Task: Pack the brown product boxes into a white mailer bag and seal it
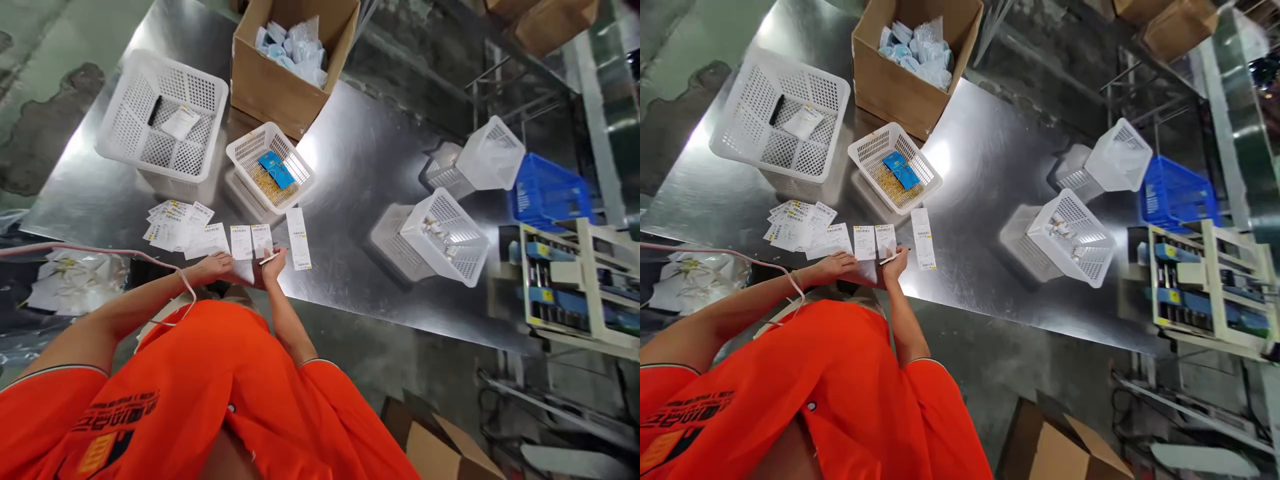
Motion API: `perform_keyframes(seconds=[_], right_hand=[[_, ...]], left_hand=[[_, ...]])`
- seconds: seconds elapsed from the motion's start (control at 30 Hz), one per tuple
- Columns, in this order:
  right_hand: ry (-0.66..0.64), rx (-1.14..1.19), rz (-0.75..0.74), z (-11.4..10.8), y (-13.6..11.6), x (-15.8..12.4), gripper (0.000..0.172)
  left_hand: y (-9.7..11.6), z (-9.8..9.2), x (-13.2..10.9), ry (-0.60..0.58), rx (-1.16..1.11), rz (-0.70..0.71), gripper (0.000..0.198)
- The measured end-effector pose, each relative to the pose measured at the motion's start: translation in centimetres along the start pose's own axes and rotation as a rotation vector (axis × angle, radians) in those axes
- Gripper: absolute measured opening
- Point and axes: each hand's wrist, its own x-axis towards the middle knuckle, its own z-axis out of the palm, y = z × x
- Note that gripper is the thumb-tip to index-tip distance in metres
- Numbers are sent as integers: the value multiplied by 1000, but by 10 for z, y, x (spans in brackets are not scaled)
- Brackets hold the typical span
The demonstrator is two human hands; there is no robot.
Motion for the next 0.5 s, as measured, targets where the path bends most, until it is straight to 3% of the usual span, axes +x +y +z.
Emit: perform_keyframes(seconds=[0.13, 0.27, 0.37, 0.5], right_hand=[[-78, 27, -21, 10, -14, -6, 24], [28, -80, 31, 2, -26, 15, 35], [6, -192, 85, -6, -32, 33, 46], [-50, -257, 97, -5, -41, 42, 44]], left_hand=[[-29, -31, -33, 276, -17, -438, 50], [-67, -60, -65, 482, -55, -845, 74], [-84, -68, -76, 486, -131, -945, 88], [-85, -62, -72, 451, -228, -974, 106]])
